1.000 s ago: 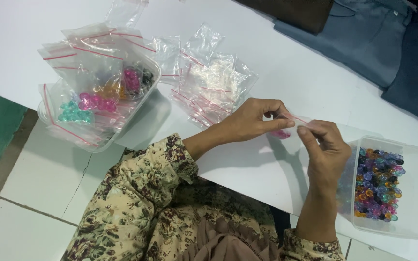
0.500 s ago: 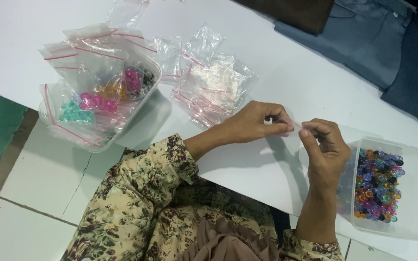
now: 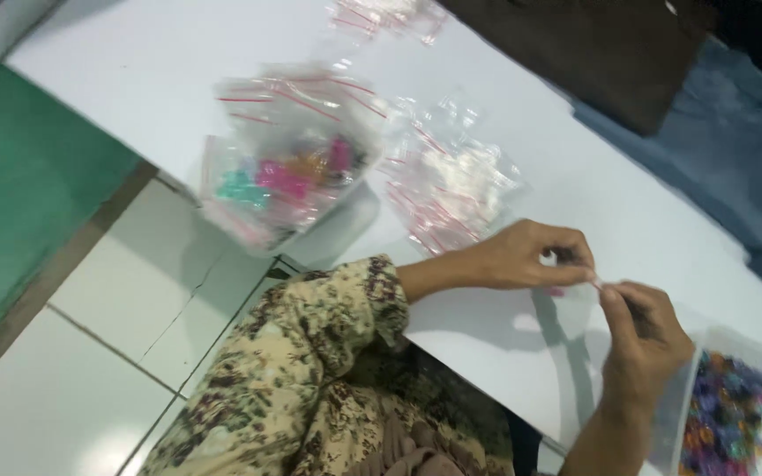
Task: Sorting small plastic beads and placing them into small plastic bags
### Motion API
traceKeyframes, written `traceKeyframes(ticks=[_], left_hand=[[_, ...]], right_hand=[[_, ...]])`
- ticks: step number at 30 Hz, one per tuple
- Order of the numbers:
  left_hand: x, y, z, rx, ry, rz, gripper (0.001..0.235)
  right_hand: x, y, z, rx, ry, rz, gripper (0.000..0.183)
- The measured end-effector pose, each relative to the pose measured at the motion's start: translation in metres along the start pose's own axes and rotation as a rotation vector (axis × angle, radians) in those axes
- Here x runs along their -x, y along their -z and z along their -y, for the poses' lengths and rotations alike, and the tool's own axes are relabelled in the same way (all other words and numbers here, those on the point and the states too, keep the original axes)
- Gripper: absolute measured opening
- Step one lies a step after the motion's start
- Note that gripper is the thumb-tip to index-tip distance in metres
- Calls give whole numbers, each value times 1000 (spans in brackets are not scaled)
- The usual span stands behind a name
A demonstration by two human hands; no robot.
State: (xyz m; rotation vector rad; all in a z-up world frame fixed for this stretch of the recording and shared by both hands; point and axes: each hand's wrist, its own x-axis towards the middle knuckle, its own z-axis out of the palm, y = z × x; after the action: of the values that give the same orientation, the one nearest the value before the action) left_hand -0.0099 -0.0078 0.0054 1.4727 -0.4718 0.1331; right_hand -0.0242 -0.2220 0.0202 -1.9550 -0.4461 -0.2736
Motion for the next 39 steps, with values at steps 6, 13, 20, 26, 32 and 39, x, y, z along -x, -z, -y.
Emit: traceKeyframes(ticks=[6,13,20,26,32,39], left_hand=[[1,12,-33,196,283,20,36],[20,25,-29,-188,94,-132,48],[110,67,-102,-326,-368,-572,19],[195,109,-130,-598,-425,-832,19],[218,126,-125,-779,-424,-1100,20],[222,139,-106,-1091,-106,-1010,18]], right_hand=[[0,-4,-10,-18,-53,-6,7],[-5,-15,17,-6,27,18,4],[-26,-49,89,-59,83,130,4],[-39,-118,171,-287,31,428,5],[-39,-209,207,-528,81,596,9],[-45,-227,178,-469,158,632,26]])
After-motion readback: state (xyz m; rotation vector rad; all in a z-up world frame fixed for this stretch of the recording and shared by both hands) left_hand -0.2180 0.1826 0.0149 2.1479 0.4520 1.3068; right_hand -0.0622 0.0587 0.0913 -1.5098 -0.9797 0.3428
